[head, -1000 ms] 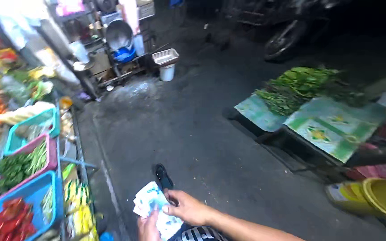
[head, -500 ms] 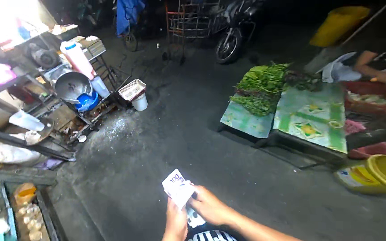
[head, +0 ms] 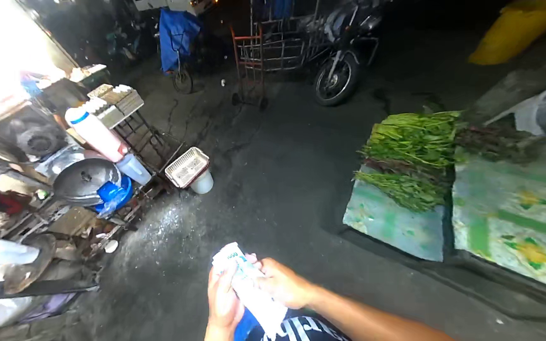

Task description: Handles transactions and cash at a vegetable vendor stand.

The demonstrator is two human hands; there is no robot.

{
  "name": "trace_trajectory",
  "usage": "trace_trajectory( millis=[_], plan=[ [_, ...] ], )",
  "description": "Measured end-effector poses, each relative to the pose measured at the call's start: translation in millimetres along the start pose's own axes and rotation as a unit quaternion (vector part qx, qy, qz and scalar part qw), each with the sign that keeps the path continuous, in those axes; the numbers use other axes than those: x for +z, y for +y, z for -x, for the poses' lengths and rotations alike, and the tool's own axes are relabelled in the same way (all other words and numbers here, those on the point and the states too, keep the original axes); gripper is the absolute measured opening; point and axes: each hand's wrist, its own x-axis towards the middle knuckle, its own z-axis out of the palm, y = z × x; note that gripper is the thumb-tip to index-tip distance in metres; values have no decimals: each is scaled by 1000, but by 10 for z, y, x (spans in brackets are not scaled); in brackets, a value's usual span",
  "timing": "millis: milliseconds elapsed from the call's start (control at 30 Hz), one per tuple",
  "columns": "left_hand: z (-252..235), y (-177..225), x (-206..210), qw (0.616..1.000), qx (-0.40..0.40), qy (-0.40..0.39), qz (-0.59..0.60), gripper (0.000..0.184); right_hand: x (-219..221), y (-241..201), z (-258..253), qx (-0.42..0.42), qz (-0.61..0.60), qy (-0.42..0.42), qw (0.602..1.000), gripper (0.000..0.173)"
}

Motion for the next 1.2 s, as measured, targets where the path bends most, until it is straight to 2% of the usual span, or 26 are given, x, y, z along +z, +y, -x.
trace_trajectory(
  millis=[133,200,267,367,433,567,700,867,1033,1200],
  plan=[
    [-1209,-26,176,998,36,-49,-15,56,-739,-234,-614,-29,-26,33,999,23],
    [-1884,-66,172,997,34,-72,11,65,-1248,-194,-963,-53,-126,-26,990,18],
    [-2612,-90,107,994,27,-103,26,57,-1766,-143,-1378,-35,-205,-96,973,13],
    [-3776,-73,36,989,10,-147,26,32,-2384,-208,-2099,39,-266,-160,950,19],
    [-4503,14,96,988,-8,-152,4,22,-2651,-384,-2542,76,-304,-144,939,33],
    [-5950,188,325,978,-18,-209,1,14,-3435,-839,-3425,43,-380,-122,916,38],
    [-7074,272,433,978,-57,-200,-15,12,-4171,-1046,-4258,32,-407,-123,904,37],
    [-8676,296,255,982,-45,-183,1,27,-5264,-1144,-5567,29,-384,-151,911,28],
    [-10171,383,114,997,-3,-72,33,21,-6423,-1583,-6874,84,-314,-166,931,36],
    [-11458,726,-19,994,60,-73,50,17,-7227,-1958,-8126,93,-353,-210,907,36]
  ],
)
